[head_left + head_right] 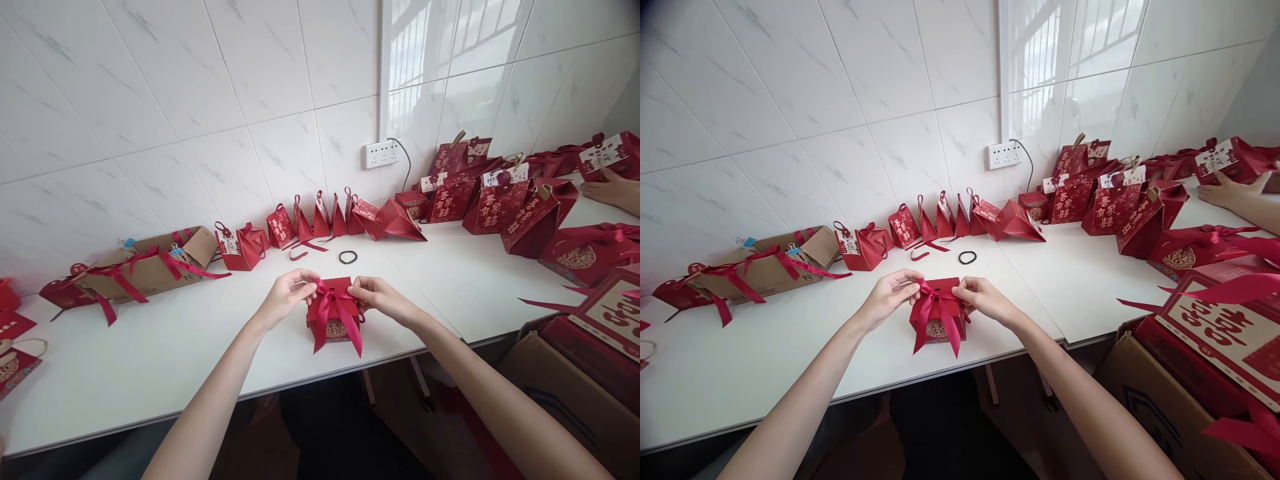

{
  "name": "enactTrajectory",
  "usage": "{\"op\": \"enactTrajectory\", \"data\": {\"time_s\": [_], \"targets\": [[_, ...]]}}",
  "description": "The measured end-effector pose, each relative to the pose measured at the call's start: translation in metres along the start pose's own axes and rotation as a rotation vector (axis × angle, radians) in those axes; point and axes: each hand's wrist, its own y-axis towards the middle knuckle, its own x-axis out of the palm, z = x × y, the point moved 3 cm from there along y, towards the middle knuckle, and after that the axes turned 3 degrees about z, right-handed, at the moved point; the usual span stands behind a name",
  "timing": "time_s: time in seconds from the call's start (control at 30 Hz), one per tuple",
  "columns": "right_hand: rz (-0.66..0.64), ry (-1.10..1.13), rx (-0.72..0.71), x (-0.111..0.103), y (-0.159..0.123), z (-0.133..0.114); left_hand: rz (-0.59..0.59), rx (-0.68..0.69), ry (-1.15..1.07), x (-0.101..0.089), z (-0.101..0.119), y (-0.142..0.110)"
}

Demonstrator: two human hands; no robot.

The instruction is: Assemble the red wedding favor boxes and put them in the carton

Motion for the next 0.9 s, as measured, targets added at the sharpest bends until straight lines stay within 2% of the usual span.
{"op": "enactTrajectory", "data": {"time_s": [0.3, 0.47, 0.63, 0.9], "targets": [[0.035, 0.000, -0.049, -0.001, -0.001, 0.003, -0.031, -0.054, 0.064, 0.003, 0.001, -0.002], [0.036, -0.016, -0.047, -0.001, -0.005, -0.001, -0.085, -0.044, 0.088, 0.004, 0.005, -0.004], [0.007, -0.021, -0.049, 0.002, -0.008, -0.004, -0.094, -0.076, 0.217, 0.003, 0.010, -0.003], [0.048, -0.005, -0.073, -0.002, 0.000, 0.002, -0.180, -0.060, 0.315, 0.009, 0.018, -0.002]]}}
